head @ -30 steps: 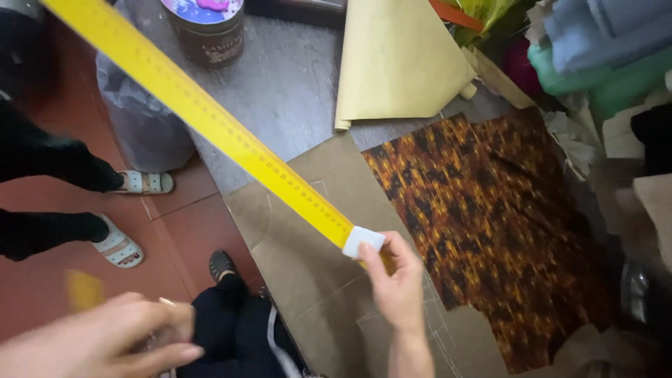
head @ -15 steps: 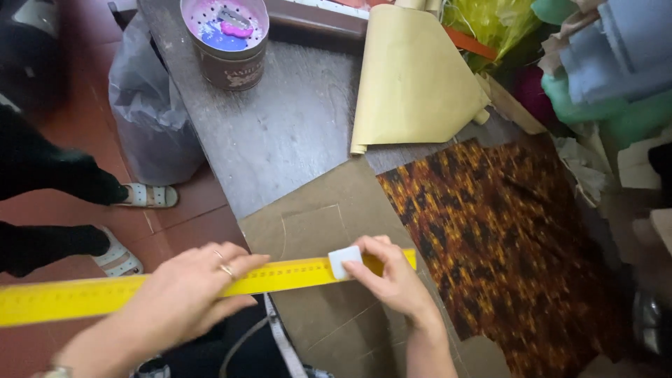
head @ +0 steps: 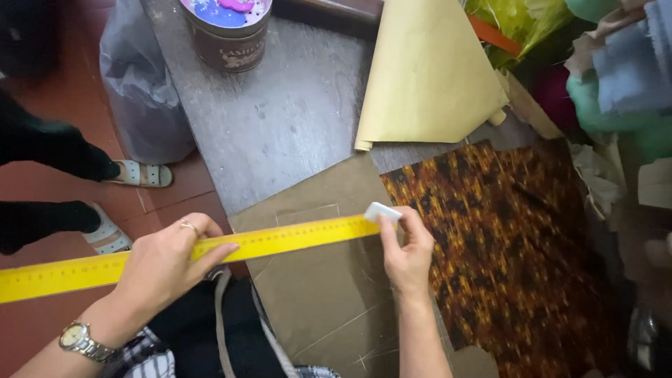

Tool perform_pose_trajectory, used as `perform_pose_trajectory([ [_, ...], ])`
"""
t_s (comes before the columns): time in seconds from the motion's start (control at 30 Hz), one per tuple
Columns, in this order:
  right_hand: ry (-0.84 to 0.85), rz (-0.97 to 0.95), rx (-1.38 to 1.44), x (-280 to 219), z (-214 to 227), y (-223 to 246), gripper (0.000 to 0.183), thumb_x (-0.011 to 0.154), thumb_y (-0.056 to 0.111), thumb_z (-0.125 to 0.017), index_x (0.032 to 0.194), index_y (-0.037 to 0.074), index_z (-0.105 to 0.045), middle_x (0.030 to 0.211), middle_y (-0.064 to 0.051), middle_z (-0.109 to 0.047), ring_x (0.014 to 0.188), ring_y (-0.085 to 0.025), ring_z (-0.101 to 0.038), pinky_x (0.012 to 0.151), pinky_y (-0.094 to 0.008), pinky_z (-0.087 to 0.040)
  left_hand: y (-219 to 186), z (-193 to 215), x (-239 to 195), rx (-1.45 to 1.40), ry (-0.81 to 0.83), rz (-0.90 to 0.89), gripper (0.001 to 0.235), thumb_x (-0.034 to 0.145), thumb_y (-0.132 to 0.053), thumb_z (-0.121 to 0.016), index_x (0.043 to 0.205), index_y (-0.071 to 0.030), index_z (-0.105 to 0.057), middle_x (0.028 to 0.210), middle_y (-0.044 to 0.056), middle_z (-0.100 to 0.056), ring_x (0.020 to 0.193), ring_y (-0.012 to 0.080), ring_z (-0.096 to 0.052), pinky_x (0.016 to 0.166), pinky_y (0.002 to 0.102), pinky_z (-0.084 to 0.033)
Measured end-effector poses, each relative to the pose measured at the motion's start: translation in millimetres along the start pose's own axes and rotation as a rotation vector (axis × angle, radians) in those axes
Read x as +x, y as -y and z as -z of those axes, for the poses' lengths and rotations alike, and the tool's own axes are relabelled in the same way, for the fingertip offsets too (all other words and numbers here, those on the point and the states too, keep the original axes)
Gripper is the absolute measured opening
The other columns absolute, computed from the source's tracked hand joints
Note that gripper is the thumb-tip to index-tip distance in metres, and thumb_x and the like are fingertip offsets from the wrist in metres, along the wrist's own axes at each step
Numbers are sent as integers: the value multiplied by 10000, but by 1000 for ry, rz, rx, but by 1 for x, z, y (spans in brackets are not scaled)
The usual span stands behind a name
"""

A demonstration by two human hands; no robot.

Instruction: Using a ruler and tailor's chalk to mark measurements and pattern lines on fabric.

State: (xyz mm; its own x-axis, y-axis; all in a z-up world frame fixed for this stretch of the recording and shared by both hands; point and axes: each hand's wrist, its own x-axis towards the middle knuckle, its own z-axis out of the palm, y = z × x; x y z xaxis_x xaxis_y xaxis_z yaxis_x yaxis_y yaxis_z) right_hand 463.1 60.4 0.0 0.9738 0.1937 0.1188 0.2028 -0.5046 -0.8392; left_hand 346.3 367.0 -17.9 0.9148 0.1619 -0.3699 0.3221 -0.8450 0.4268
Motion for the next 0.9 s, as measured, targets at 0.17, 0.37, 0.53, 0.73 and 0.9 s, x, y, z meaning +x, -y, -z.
perform_pose_trajectory([
  [0.17, -98, 92, -9, -2, -9, 6, 25, 911, 77, -617, 900, 68, -637, 806, -29, -670, 761, -131, -627, 736, -251, -488, 6, -8, 2, -37, -29, 119, 300, 788, -552, -644, 886, -270, -614, 852, -83, -718, 783, 186, -692, 674, 375, -513],
  [0.37, -8, 297, -101, -3, -20, -3, 71, 907, 22, -621, 973, 42, -634, 933, -85, -665, 851, -203, -642, 812, -305, -533, 4, -5, 3, -5, 17, 150, 293, 811, -559, -612, 897, -279, -624, 874, -132, -707, 749, 138, -677, 599, 360, -516],
  [0.53, 26, 415, -126, -5, -28, -6, 115, 915, -12, -595, 1013, 32, -636, 997, -104, -679, 971, -264, -665, 954, -375, -526, 10, -11, 3, -2, -65, 22, 276, 827, -527, -605, 912, -267, -642, 924, -138, -687, 762, 132, -674, 570, 372, -530],
  [0.73, 56, 398, -171, -8, -31, -15, 159, 939, 56, -590, 1091, 46, -636, 1118, -127, -663, 1092, -270, -636, 1036, -408, -487, 3, -7, 8, 13, 25, 27, 307, 832, -545, -583, 963, -282, -673, 1000, -156, -698, 754, 117, -693, 588, 363, -572],
  [0.9, 47, 438, -186, -7, -31, -16, 149, 941, 45, -586, 1083, 43, -631, 1092, -110, -668, 1084, -269, -642, 1036, -416, -490, 2, -10, 11, 5, 3, 20, 326, 818, -555, -612, 941, -261, -678, 905, -122, -721, 729, 146, -689, 599, 373, -552],
])
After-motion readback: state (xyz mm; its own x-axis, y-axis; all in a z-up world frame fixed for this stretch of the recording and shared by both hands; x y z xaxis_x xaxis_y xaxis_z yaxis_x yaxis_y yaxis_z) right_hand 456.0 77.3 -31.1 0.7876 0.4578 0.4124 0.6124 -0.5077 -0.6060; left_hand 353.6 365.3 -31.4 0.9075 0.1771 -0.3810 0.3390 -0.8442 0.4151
